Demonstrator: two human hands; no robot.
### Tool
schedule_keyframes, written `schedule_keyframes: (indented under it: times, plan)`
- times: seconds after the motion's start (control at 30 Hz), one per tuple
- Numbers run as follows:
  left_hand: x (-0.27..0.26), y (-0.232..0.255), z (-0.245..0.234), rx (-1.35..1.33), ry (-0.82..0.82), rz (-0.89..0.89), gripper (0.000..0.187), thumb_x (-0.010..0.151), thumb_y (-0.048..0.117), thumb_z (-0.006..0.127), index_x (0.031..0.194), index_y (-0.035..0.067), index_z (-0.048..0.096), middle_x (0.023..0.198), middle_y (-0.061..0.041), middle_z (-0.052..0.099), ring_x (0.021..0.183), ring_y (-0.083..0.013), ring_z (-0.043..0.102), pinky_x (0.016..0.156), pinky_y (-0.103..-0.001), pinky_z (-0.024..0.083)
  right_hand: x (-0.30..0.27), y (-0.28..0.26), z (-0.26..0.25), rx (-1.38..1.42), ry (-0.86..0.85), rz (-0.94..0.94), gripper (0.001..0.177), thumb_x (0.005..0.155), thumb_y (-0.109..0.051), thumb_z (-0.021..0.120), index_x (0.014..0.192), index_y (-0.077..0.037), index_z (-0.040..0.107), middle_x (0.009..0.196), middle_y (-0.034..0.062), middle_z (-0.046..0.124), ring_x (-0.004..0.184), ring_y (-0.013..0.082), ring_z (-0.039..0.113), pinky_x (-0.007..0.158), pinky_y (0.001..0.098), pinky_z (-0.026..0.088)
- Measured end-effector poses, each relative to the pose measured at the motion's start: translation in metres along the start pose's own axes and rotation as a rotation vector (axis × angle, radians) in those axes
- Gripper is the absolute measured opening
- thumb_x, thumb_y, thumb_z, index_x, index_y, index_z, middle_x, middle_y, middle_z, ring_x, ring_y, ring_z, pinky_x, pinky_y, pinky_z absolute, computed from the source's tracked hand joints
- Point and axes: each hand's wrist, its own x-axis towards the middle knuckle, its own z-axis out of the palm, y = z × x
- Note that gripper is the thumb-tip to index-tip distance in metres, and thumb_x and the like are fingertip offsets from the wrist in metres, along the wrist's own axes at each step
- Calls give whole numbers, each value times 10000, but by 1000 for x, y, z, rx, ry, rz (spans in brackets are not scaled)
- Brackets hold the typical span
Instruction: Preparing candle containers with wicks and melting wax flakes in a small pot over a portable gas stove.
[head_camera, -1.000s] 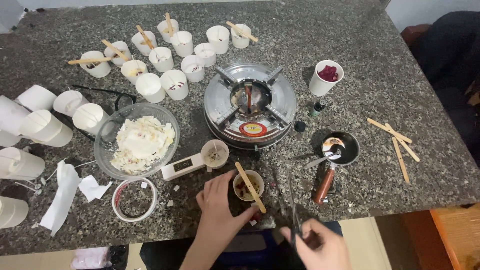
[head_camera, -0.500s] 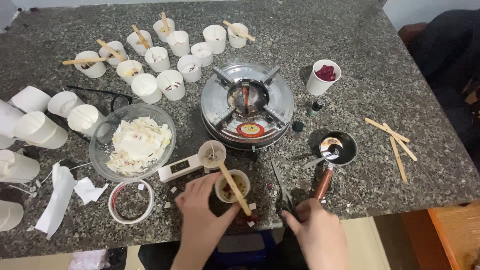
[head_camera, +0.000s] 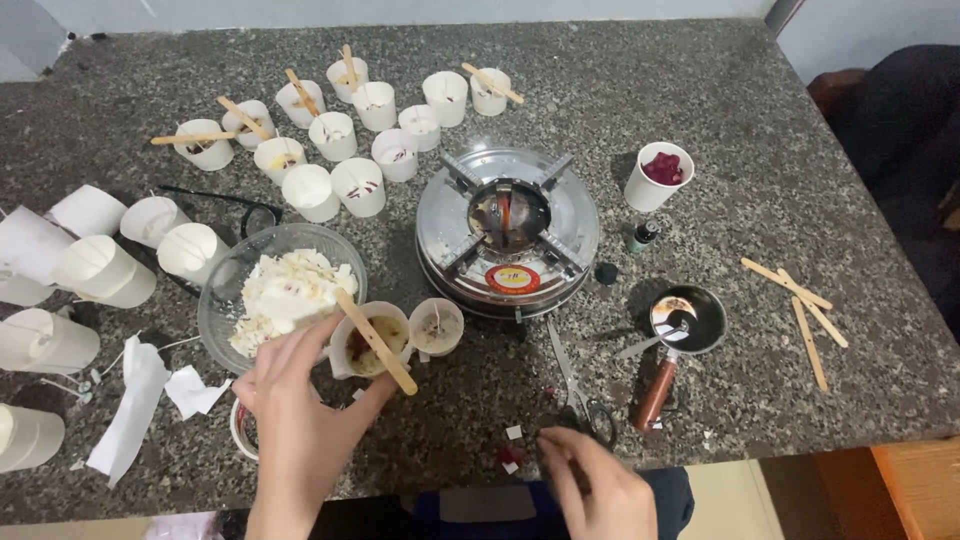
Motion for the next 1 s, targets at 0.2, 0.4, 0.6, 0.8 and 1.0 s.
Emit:
schedule_keyframes:
  times: [0.2, 0.4, 0.6, 0.8, 1.0]
  plan:
    - [1, 3, 9, -96, -50, -23, 717, 619, 311, 955, 1277, 181, 701, 1292, -1, 698, 1224, -251, 542, 977, -420, 281, 5, -8, -2, 35, 51, -147, 176, 910, -305, 681, 1038, -289, 801, 831, -86, 801, 696, 113, 723, 680, 272, 520]
    - [18, 16, 15, -172, -94, 6, 608, 664, 263, 936, 1228, 215, 717, 1179, 30, 725, 1157, -241, 560, 920, -408, 306, 12, 31, 36, 86, 230, -609, 110, 902, -252, 731, 978, -188, 777, 818, -9, 671, 700, 151, 632, 729, 312, 481]
    - [69, 16, 11, -109, -99, -55, 661, 666, 334, 894, 1290, 286, 681, 1290, 54, 702, 1252, -227, 514, 1043, -444, 245, 13, 46, 69, 103, 158, -776, 157, 965, -303, 663, 984, -182, 760, 827, -13, 728, 753, 203, 653, 696, 380, 532]
    - [135, 11, -14, -109, -57, -149, 699, 727, 445, 823, 1347, 187, 629, 1376, -47, 633, 1335, -285, 444, 1082, -559, 278, 6, -2, 59, 274, 315, -620, 390, 959, -276, 507, 587, -165, 549, 522, -16, 388, 417, 144, 342, 425, 291, 328]
    - [220, -25, -18, -96, 32, -207, 657, 821, 391, 830, 1382, 141, 597, 1382, -35, 640, 1242, -262, 492, 1081, -570, 243, -9, 72, 103, -15, 144, -594, 444, 943, -247, 553, 553, -212, 345, 570, -36, 237, 466, 104, 317, 486, 276, 339]
